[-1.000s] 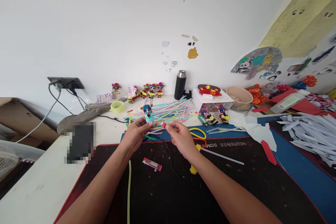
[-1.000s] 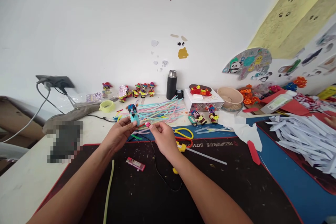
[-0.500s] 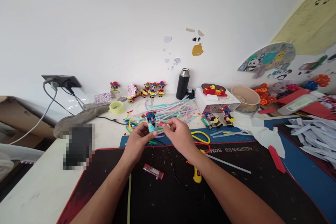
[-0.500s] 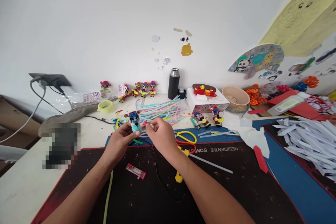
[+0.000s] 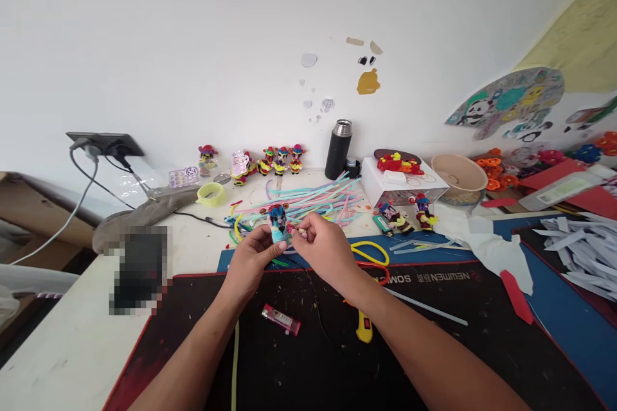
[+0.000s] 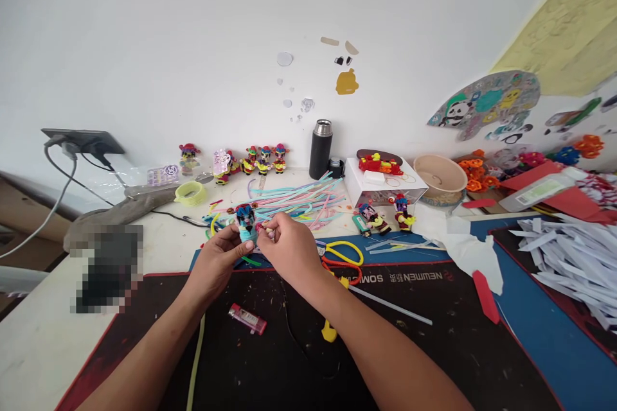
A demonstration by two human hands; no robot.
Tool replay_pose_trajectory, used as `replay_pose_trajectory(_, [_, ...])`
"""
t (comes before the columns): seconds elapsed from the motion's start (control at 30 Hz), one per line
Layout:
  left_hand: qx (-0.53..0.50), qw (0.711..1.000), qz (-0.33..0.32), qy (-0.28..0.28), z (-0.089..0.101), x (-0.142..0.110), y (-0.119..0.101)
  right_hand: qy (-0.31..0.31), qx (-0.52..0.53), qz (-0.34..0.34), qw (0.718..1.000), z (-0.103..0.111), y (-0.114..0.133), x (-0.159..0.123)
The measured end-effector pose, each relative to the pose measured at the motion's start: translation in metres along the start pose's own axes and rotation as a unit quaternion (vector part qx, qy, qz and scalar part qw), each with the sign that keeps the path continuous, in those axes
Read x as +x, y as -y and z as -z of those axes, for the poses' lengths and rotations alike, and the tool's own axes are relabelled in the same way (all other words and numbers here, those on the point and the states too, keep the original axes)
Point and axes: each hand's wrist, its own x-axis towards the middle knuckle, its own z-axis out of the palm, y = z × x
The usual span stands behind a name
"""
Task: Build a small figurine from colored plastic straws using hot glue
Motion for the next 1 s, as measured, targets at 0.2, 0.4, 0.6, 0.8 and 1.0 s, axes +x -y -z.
replay_pose_trajectory(0.2, [0.0, 1.0, -0.003, -0.011, 0.0001, 0.0007, 0.0014, 0.009, -0.045, 0.011, 0.999, 0.0023, 0.0035, -0.0009])
replay_pose_trajectory(0.4, [0.026, 1.0, -0.001, -0.014, 0.0, 0.0005, 0.0008, 0.017, -0.092, 0.03, 0.995, 0.0039, 0.0045, -0.0026])
replay_pose_trajectory(0.6, [0.048, 0.999, 0.0, -0.012, 0.0002, 0.0013, 0.0004, 0.016, -0.092, 0.03, 0.995, 0.0016, 0.0034, -0.0042])
replay_pose_trajectory(0.8, [0.044, 0.999, 0.01, -0.015, 0.0009, 0.0009, 0.0005, 0.026, -0.088, 0.029, 0.995, 0.001, 0.0063, -0.0046])
replay_pose_trajectory(1.0, [0.044, 0.999, 0.013, -0.011, -0.0004, 0.0, -0.0005, 0.026, -0.091, 0.026, 0.995, 0.0014, 0.0056, -0.0044])
